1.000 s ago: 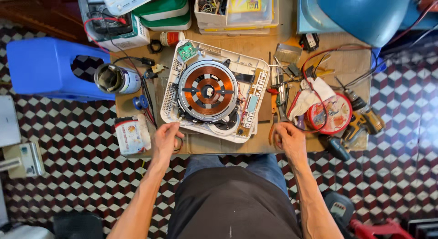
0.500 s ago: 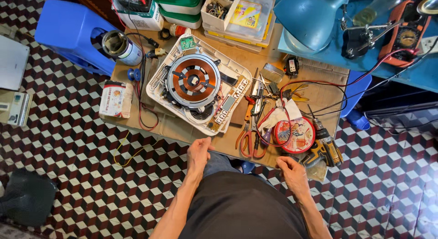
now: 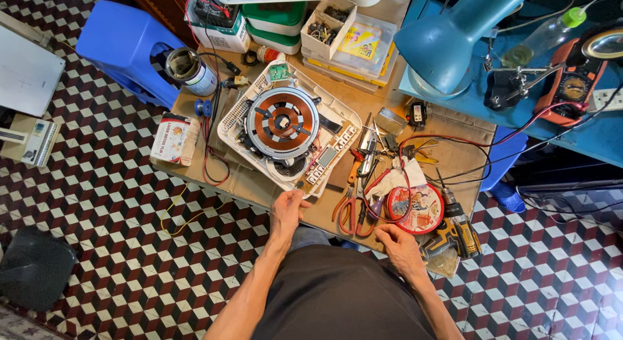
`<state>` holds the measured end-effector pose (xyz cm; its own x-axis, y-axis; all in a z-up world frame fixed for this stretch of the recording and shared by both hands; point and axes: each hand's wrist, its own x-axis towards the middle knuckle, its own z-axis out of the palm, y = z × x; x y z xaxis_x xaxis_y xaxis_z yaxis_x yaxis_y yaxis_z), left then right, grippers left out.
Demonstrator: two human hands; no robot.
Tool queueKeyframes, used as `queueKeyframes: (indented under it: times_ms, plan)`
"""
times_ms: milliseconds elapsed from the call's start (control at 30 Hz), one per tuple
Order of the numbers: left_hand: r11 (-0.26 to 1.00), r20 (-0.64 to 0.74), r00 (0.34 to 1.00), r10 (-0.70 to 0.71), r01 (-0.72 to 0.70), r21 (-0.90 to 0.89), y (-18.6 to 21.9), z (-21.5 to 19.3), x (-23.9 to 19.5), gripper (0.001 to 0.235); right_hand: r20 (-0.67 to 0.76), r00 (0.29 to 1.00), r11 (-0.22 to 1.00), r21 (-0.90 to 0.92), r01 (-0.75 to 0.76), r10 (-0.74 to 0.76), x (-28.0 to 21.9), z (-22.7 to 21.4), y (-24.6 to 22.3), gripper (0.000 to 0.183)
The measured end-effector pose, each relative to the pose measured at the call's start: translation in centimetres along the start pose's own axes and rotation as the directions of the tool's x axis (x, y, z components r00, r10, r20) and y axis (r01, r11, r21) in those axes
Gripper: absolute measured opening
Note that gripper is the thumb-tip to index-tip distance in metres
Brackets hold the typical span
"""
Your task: The person works on a disassembled appliance containing a copper coil, using pliers and scissors to strip and cut wires, then applies green tape to a wire bundle. The person also plugs a power cord into a wall socket and handles a roll of tape.
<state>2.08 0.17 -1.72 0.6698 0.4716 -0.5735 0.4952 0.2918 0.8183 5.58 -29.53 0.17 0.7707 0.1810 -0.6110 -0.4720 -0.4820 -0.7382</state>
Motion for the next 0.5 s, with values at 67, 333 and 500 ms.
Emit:
queueKeyframes:
  times_ms: [67,333,500]
  plan:
    - [1.0,0.009,1.0,-0.006,0.006,0.026,0.3,0.4,1.2,0.031,-0.024,1.0,1.0,0.014,0.0,0.0,0.5,-0.4,0.0,0.033]
    - [0.997,0.035,0.999,0.037,-0.039,0.065,1.3,1.3,3.8,0.033,-0.07,0.997,1.0,-0.005,-0.017,0.017,0.5,-0.6,-1.6,0.034]
    - [1.0,0.04,0.999,-0.025,0.025,0.001,2.0,0.1,4.0,0.035,-0.082,0.996,0.998,-0.032,-0.044,0.042,0.0,-0.7,-2.2,0.033]
